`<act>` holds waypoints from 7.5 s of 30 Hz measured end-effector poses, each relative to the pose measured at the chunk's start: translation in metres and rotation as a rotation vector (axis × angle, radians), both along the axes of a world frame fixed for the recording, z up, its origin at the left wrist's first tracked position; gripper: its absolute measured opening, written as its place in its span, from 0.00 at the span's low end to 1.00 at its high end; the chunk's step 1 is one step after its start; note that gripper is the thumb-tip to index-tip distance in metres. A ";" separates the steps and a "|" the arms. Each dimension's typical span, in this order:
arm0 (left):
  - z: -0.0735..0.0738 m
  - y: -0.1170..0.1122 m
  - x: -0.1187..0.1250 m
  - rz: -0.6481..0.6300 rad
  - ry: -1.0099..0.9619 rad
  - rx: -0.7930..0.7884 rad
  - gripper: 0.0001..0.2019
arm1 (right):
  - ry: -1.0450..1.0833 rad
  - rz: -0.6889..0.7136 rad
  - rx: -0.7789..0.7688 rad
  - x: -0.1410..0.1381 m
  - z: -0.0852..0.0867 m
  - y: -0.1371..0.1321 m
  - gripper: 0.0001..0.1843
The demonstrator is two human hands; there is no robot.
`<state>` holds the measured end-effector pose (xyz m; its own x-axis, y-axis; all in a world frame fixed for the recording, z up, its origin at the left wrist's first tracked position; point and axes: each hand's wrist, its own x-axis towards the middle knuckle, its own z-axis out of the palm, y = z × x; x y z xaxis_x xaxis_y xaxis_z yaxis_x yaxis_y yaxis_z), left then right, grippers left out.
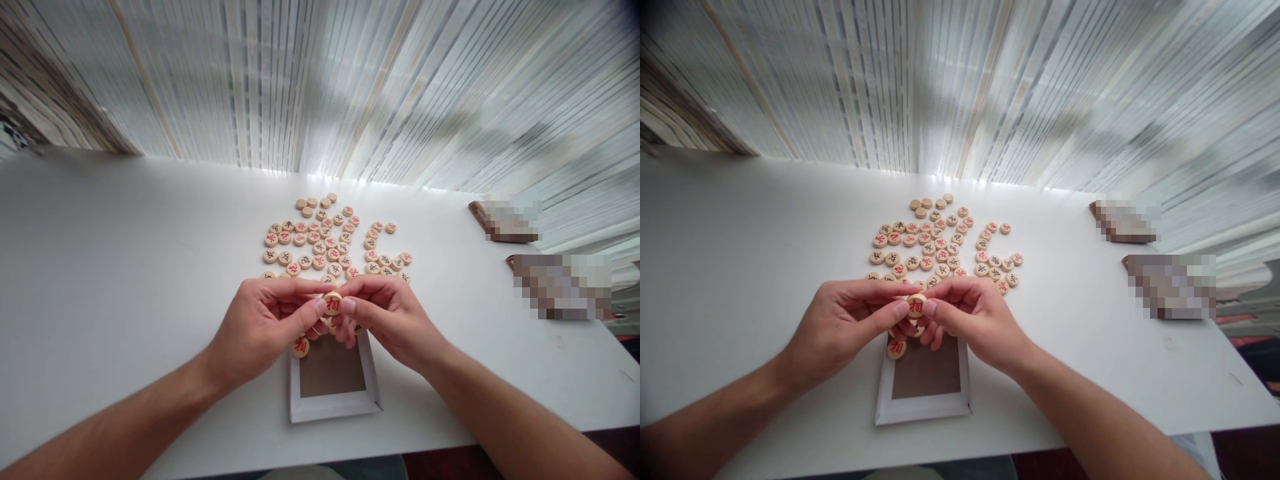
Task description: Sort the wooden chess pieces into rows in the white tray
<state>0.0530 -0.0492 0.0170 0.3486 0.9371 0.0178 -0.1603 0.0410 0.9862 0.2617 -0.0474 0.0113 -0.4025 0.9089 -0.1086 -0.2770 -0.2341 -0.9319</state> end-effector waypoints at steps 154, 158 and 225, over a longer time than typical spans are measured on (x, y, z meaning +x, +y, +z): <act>-0.006 -0.006 -0.004 0.209 0.238 0.513 0.14 | -0.431 -0.247 0.868 0.002 0.006 -0.007 0.12; -0.006 -0.005 -0.005 0.215 0.224 0.536 0.15 | -0.425 -0.268 0.856 0.001 0.006 -0.006 0.11; -0.009 -0.004 -0.004 0.136 0.228 0.493 0.19 | -0.179 -0.177 0.433 0.000 0.009 -0.009 0.09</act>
